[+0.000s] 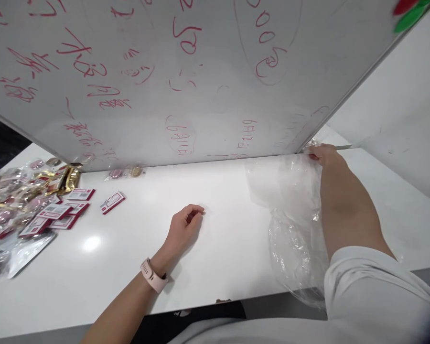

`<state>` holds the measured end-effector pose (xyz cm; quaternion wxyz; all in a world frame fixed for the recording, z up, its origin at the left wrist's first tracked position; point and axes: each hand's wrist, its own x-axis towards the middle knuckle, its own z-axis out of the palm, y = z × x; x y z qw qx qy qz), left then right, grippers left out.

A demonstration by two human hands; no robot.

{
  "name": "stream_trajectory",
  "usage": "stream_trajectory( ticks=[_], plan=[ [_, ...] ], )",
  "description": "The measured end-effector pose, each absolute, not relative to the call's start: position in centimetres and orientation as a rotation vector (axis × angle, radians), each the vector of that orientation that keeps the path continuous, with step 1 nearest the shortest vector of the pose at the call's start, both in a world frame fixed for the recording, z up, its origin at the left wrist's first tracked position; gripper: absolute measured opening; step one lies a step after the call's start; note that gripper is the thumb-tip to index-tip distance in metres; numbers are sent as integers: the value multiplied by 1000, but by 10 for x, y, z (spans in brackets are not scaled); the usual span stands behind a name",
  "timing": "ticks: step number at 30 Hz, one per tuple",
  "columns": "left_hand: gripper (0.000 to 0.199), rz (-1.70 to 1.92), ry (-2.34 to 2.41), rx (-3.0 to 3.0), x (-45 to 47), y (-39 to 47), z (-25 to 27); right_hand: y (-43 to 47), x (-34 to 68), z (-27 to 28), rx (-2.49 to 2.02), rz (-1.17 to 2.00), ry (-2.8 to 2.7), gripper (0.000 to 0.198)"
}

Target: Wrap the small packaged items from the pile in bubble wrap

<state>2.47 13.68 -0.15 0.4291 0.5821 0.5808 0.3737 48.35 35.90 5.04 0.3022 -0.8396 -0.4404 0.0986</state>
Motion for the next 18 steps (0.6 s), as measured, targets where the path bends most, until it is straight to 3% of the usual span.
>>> stream_trajectory(
  ticks=[3, 7, 12, 18],
  plan=[
    [17, 947, 1441, 1457, 25, 137, -1, 349, 487, 52, -2397, 246, -1079, 69],
    [20, 962, 1421, 1442, 25, 137, 0, 294, 481, 43, -2465, 229, -1193, 60],
    [31, 990, 1419, 1420, 25, 137, 0, 190, 425, -10, -2465, 251, -1635, 67],
    [38, 1213, 1498, 1356, 25, 138, 7, 155, 303, -29, -2077, 192, -2145, 73]
  ],
)
